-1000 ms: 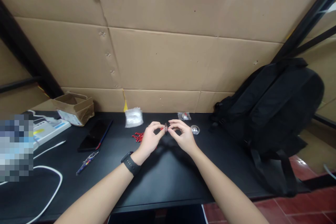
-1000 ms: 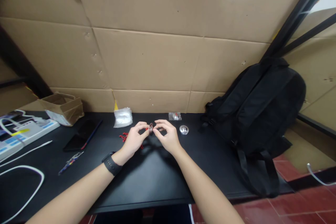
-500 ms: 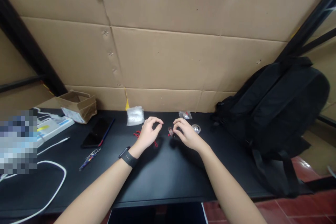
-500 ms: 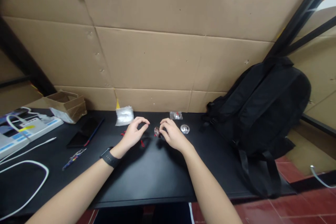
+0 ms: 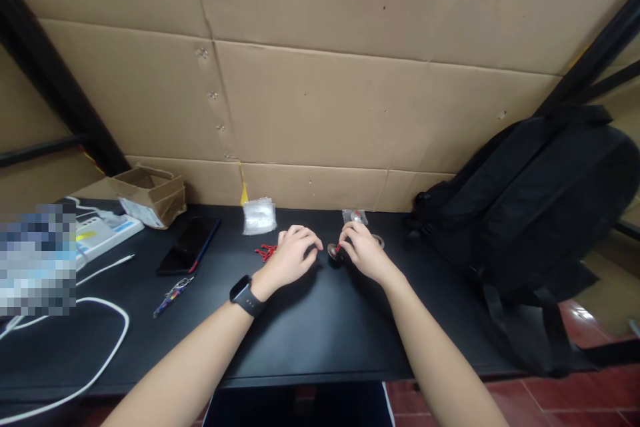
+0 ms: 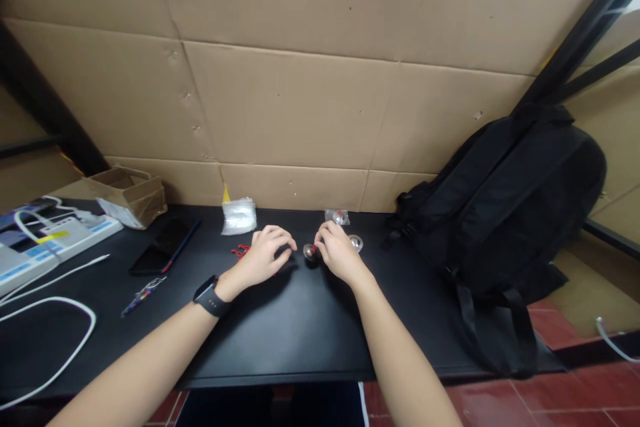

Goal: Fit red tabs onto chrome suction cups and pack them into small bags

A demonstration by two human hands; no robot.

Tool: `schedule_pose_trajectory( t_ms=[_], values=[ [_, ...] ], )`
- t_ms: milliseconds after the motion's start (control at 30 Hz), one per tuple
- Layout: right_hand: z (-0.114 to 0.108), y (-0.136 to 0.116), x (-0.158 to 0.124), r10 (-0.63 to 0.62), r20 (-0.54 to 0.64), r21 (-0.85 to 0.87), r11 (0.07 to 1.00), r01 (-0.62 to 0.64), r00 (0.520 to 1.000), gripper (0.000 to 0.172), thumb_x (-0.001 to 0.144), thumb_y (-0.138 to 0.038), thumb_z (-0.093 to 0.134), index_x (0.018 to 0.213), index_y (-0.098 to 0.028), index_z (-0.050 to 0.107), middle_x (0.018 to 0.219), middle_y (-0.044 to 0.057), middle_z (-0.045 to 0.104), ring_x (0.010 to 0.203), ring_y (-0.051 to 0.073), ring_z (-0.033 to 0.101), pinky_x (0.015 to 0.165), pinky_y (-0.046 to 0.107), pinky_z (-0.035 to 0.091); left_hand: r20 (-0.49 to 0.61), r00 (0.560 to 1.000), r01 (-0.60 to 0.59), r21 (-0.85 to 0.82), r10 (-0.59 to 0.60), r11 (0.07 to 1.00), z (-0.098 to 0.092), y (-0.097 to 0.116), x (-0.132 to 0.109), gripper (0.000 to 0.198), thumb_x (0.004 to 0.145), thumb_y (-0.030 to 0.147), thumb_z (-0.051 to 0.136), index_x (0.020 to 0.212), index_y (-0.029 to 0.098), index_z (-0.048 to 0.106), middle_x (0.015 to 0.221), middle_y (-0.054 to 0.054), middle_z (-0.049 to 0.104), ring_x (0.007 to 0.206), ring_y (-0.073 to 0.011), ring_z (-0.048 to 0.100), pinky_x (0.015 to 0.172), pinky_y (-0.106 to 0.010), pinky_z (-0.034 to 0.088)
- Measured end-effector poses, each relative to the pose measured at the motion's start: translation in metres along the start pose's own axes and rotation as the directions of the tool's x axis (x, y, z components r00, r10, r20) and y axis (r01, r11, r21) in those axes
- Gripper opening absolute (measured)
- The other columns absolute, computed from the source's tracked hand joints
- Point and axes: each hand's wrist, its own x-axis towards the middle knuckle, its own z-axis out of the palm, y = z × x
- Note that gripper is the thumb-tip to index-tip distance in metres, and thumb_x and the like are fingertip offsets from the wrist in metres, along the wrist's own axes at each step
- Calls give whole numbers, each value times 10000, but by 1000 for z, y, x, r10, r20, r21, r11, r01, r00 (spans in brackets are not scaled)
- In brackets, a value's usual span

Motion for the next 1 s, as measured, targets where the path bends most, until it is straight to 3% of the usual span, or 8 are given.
schedule_pose_trajectory(
  t_ms=[100,200,333,400,533,667,867,1000],
  values=[
    [11,5,2,30,11,-35,999,-30,999,107,952,-188,531,910,-213,625,1042,82,589,997,226,573,904,375,490,148,985,-100,74,88,992,-7,-9,-3,311,863,70,523,974,291,711,1041,-41,700,1101,-259,521,913,-392,331],
    [11,14,5,38,1,-36,999,-38,999,165,982,-215,485,957,-217,648,1056,81,612,1007,220,584,922,366,485,303,950,-123,132,78,984,-20,-23,-4,291,867,84,558,967,301,724,1040,-38,703,1092,-256,527,907,-377,320],
    [-13,40,-3,154,-58,-126,979,-160,986,175,925,-200,554,1059,-228,663,1150,82,634,1077,244,587,981,398,465,451,892,-95,149,18,984,-30,-34,-3,211,805,199,740,980,317,731,1038,-8,702,1066,-246,547,890,-345,315],
    [-29,57,-11,261,-45,-186,946,-265,964,285,819,-198,681,1103,-227,668,1190,86,642,1095,273,592,992,422,462,472,882,-74,173,-17,982,-30,-33,-3,169,791,210,766,929,301,734,1001,4,706,1033,-233,565,858,-330,306],
    [-44,82,-26,382,92,-144,919,-367,920,532,661,-183,812,1173,-208,669,1190,100,687,1075,286,642,975,401,483,456,890,-91,190,-6,978,-23,-30,-3,69,846,232,715,784,261,714,910,10,703,1000,-214,575,830,-329,282],
    [-39,91,-28,400,134,-27,916,-400,907,520,666,-132,791,1168,-212,685,1085,81,743,950,241,703,889,334,520,397,917,-115,145,48,983,-19,-26,-3,103,900,224,643,803,239,676,900,7,699,979,-196,583,817,-326,270],
    [-38,94,-29,414,105,-43,910,-412,904,491,649,-136,805,1116,-259,717,1045,63,761,913,245,715,835,327,537,216,973,-82,24,75,996,-13,-13,2,79,936,322,634,940,270,693,923,18,736,974,-185,613,832,-334,254],
    [-40,99,-31,426,108,-65,905,-421,898,497,658,-146,798,1134,-254,707,1026,60,768,860,229,720,812,315,542,116,992,-49,6,48,999,-11,-8,4,128,925,390,650,932,305,745,948,8,750,989,-199,613,862,-358,249]
  ],
)
